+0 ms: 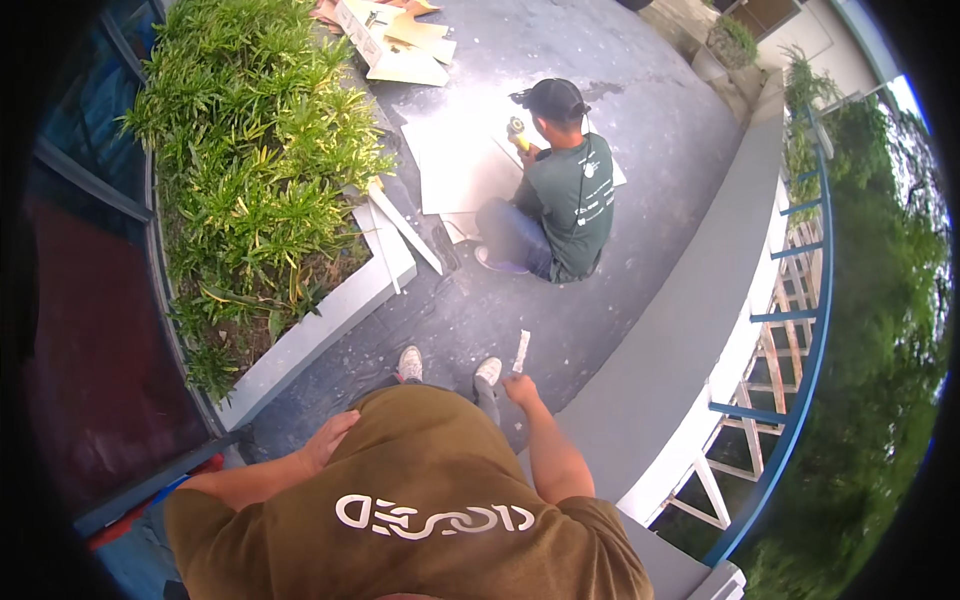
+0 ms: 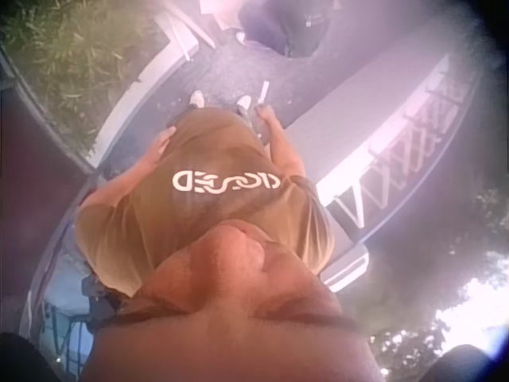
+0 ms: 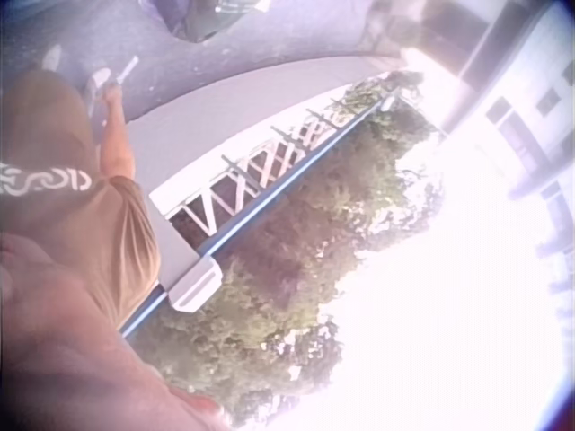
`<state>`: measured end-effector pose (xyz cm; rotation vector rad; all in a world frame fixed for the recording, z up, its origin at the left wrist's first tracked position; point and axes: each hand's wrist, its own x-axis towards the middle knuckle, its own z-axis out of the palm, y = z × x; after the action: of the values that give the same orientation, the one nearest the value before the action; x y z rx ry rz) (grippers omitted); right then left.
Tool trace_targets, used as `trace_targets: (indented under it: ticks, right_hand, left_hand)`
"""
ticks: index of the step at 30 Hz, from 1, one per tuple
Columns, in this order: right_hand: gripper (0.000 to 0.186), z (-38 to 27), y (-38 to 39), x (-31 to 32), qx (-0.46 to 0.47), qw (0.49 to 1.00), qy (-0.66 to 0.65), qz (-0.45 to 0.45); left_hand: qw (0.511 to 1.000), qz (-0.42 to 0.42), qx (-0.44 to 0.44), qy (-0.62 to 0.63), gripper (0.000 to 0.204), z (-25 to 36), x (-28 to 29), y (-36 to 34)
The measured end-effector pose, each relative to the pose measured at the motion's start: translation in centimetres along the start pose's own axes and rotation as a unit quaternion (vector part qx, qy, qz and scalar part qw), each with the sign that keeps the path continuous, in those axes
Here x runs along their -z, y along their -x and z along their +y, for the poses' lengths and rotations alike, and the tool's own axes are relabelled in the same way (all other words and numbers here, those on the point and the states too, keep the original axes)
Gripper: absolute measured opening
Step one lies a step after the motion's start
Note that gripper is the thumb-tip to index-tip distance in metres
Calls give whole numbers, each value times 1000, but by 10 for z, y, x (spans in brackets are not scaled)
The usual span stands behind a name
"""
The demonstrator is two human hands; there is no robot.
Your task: The person observes an individual cutting a tile with an angle grinder on a balcony and then follows them into a small room to watch them apply mortar and place tiles on the floor surface.
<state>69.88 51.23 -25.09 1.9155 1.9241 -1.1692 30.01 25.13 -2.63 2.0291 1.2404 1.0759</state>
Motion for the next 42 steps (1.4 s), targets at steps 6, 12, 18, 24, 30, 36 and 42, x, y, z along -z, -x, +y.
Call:
trace_targets:
  ticks: [6, 12, 18, 24, 30, 36, 42]
  right_hand:
    - [33, -24, -4, -8, 24, 1000, -7, -8]
    - [35, -40, 8, -22, 46, 997, 36, -52]
    - [33, -30, 13, -25, 44, 997, 32, -46]
    - [27, -13, 5, -19, 26, 998, -14, -58]
    - [27, -8, 7, -17, 25, 998, -14, -51]
    - [28, -14, 11, -13, 7, 998, -23, -60]
    - [28, -3, 7, -21, 12, 999, -24, -46]
  left_hand:
    - [999, 19, 14, 22, 64, -6, -4, 11]
    - [1000, 22, 15, -8, 62, 4, 4, 8]
    - [999, 32, -13, -20, 63, -1, -2, 14]
    - [999, 37, -16, -5, 64, 5, 0, 6]
    - [999, 47, 3, -5, 39, 17, 3, -9]
    - [999, 39, 10, -17, 37, 16, -2, -6]
    - [999, 26, -18, -1, 59, 9, -2, -3]
